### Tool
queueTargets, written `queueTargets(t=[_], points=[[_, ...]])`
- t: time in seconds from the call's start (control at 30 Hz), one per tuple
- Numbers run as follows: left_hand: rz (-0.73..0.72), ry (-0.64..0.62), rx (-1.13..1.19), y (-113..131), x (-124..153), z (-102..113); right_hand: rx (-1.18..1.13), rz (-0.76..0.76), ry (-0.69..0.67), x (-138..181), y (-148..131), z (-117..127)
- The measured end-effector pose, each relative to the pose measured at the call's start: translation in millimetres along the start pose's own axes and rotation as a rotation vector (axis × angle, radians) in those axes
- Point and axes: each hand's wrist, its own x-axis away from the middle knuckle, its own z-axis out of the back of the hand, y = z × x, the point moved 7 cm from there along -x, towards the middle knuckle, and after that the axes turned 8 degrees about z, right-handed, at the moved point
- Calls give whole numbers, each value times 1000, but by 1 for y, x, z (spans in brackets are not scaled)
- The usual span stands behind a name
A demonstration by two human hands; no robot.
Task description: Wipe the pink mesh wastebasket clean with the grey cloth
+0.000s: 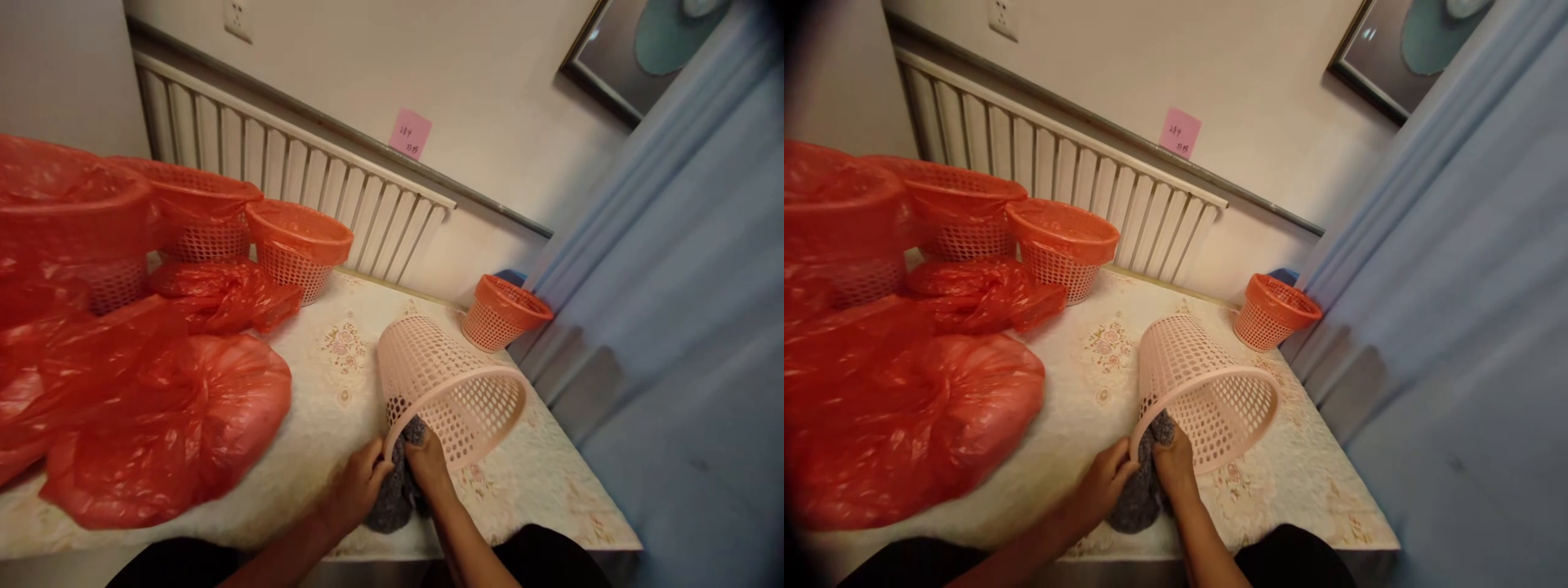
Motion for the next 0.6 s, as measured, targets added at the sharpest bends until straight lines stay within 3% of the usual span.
queueTargets(t=[0.07, 0.17, 0.27, 0.37, 0.5, 0.6], points=[[-5, 38, -23, 5, 0, 12, 42, 86, 10, 6, -8, -2], [-56, 89, -17, 17, 0, 32, 358, 229, -56, 17, -4, -2], [-99, 132, -9, 27, 0, 46, 672, 251, -133, 20, 17, 7], [-80, 77, 8, 27, 1, 40, 794, 212, -130, 17, 33, 19], [60, -47, -68, 12, 5, 11, 639, 78, -71, 10, 36, 23], [51, -193, -26, 6, 7, -11, 263, -82, -15, 5, 29, 14]])
